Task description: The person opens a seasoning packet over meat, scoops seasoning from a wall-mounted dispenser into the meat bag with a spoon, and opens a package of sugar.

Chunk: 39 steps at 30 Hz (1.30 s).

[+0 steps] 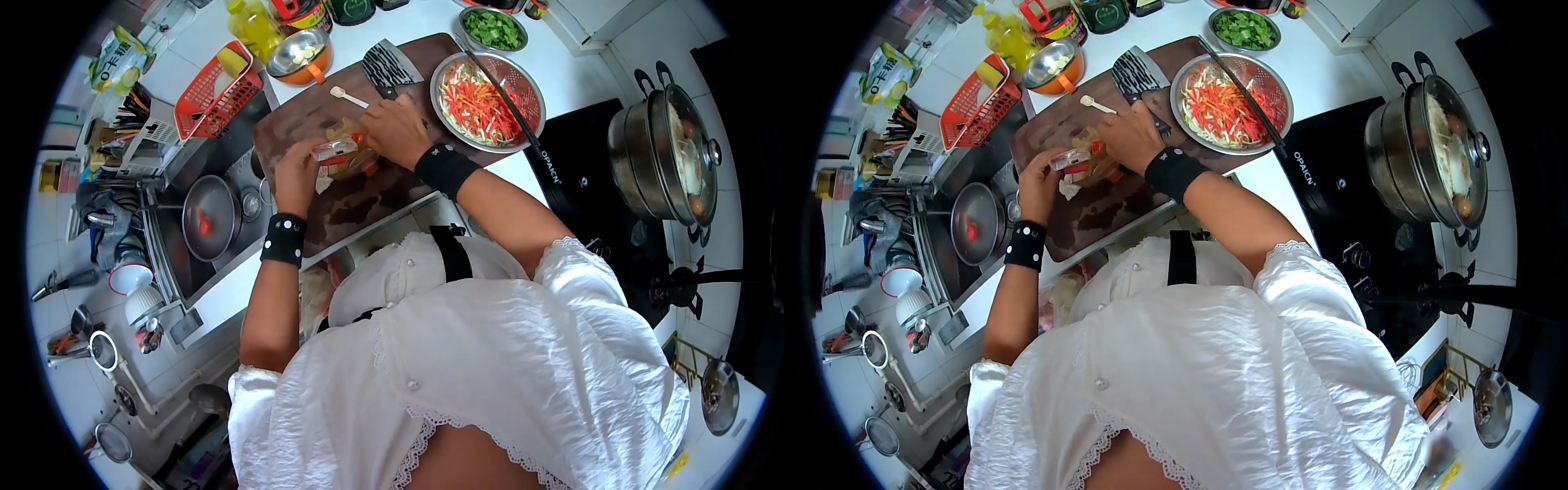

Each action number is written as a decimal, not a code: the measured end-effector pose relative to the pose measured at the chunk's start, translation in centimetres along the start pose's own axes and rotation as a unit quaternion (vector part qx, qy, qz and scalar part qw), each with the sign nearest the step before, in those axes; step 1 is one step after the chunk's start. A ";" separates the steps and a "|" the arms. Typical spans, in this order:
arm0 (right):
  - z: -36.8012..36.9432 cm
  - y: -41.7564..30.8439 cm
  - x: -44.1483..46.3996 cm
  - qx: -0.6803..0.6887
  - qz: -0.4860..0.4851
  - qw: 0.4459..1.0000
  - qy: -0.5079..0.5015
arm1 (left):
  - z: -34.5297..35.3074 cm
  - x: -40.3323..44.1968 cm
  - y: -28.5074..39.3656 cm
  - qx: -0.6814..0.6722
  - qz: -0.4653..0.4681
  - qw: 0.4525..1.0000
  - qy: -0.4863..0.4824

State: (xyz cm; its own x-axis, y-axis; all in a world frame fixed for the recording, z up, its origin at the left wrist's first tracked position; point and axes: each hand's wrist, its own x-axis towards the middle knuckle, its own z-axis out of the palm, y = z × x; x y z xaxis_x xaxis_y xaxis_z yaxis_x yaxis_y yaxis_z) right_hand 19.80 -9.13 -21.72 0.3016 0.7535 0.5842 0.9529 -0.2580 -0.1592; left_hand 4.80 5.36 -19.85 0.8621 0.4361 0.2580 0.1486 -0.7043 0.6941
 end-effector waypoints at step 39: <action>-1.2 -0.4 0.6 0.123 0.130 0.984 -0.002 | -0.3 0.5 0.8 -0.039 -0.070 0.995 0.063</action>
State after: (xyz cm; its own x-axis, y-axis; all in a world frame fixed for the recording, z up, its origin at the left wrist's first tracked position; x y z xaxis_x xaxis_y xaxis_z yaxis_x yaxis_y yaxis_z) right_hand 19.52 -9.29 -20.36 0.5353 0.6840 0.4955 0.8224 -0.2883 -0.4904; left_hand 5.18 5.17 -19.00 0.7672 0.5968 0.2350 0.2203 -0.5893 0.7773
